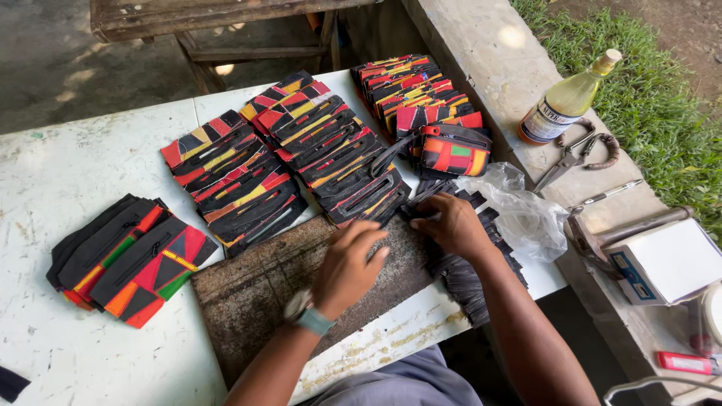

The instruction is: The person repeatedly picks up small patterned fabric pouches and black zippers, aligns the zipper with the pouch opening, and secures it by hand. Completed pouches are stacked on the table. The person handles pouches and zippers one at a time throughout the clip.

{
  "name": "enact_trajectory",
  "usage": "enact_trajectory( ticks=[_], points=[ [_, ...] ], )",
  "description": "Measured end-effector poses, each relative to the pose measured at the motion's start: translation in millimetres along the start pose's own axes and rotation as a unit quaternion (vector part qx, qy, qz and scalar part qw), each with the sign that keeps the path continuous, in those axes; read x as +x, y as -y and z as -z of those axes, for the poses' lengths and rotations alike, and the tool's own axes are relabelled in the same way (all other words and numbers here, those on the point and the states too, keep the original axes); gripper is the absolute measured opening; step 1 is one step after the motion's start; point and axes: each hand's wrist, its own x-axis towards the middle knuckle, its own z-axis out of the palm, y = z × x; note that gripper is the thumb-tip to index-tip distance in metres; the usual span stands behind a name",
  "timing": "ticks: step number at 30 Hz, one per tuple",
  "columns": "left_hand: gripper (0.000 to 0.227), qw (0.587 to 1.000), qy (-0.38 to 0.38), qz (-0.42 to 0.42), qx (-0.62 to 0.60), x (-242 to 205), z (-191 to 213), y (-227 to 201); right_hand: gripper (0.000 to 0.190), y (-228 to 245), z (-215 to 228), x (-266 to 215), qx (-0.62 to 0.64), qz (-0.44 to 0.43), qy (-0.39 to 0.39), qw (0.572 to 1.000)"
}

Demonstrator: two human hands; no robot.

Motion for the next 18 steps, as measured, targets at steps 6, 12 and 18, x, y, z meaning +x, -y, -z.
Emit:
enact_trajectory(
  ticks=[6,12,18],
  points=[
    [0.025,0.998,-0.014,0.038,0.037,47.1,-52.4,1.6,0.033,-24.9,1.4,-4.3,0.089,0.011,0.011,0.996],
    [0.023,0.992,0.047,-0.094,0.069,41.2,-68.2,-11.4,0.022,-45.3,17.5,0.7,0.106,-0.024,-0.053,0.993],
    [0.016,0.998,0.041,-0.031,-0.046,20.6,-68.9,-22.1,0.015,-57.0,58.7,-37.6,0.034,-0.008,-0.084,0.996]
  ],
)
